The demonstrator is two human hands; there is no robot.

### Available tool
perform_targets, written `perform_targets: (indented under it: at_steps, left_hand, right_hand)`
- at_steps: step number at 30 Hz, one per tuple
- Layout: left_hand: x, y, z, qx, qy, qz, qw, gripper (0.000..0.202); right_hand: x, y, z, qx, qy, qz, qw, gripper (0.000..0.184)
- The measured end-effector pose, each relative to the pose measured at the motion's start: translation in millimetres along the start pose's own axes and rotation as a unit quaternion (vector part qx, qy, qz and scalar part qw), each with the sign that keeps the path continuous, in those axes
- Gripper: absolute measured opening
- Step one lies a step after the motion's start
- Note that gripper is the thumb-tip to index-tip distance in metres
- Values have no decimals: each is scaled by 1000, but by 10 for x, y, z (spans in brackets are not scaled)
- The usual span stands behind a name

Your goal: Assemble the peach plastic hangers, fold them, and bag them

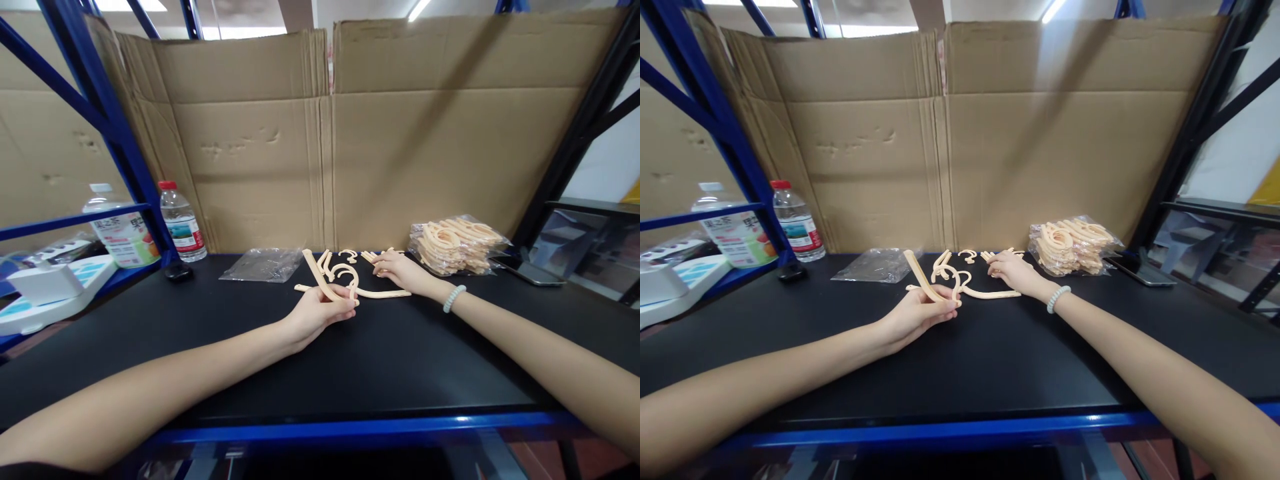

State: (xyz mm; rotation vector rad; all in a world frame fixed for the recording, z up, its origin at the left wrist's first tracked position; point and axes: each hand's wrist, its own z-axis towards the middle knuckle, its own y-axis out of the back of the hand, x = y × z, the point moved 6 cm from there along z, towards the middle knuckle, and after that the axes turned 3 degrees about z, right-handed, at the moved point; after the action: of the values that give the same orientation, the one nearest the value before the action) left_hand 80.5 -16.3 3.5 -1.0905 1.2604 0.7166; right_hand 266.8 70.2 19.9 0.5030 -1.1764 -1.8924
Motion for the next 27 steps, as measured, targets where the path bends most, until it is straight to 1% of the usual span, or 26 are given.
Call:
perform_targets:
  at_steps: [2,5,8,10,12,14,16,19,21,22,24,27]
  left_hand:
    - [1,2,-1,4,-4,-3,1000,26]
    - [-2,5,-6,7,-10,-7,1000,26]
    - [-2,7,-9,9,-13,-7,1000,26]
    - [1,8,-7,12,-16,-7,1000,26]
    - [5,10,-2,17,-21,-10,1000,26]
    - [11,14,4,23,-25,-16,999,26]
    - [17,21,10,23,-27,-20,999,27]
    - [21,30,13,20,-28,-23,999,27]
    - [20,30,12,21,-31,-24,999,27]
    - [18,28,11,23,-33,-24,999,27]
    - [15,23,6,27,-36,-22,999,27]
    - [5,13,-2,30,-41,-17,999,25]
  right_hand:
    - [23,60,-3,-41,-9,28,999,21]
    - [88,205,-9,-116,-40,77,990,22]
    - [228,358,-34,-173,-73,108,976,21]
    - [352,422,-68,-188,-92,147,967,21]
    - [471,427,-110,-177,-118,228,950,22]
    - [588,392,-149,-154,-146,323,922,24]
    - [690,346,-176,-139,-174,411,884,27]
    - [780,241,-194,-128,-226,530,807,31]
    - [800,147,-201,-122,-255,592,755,32]
    - [801,100,-204,-120,-264,615,733,31]
    - [785,15,-213,-119,-270,646,704,26]
    - [743,-82,-238,-119,-281,664,683,21]
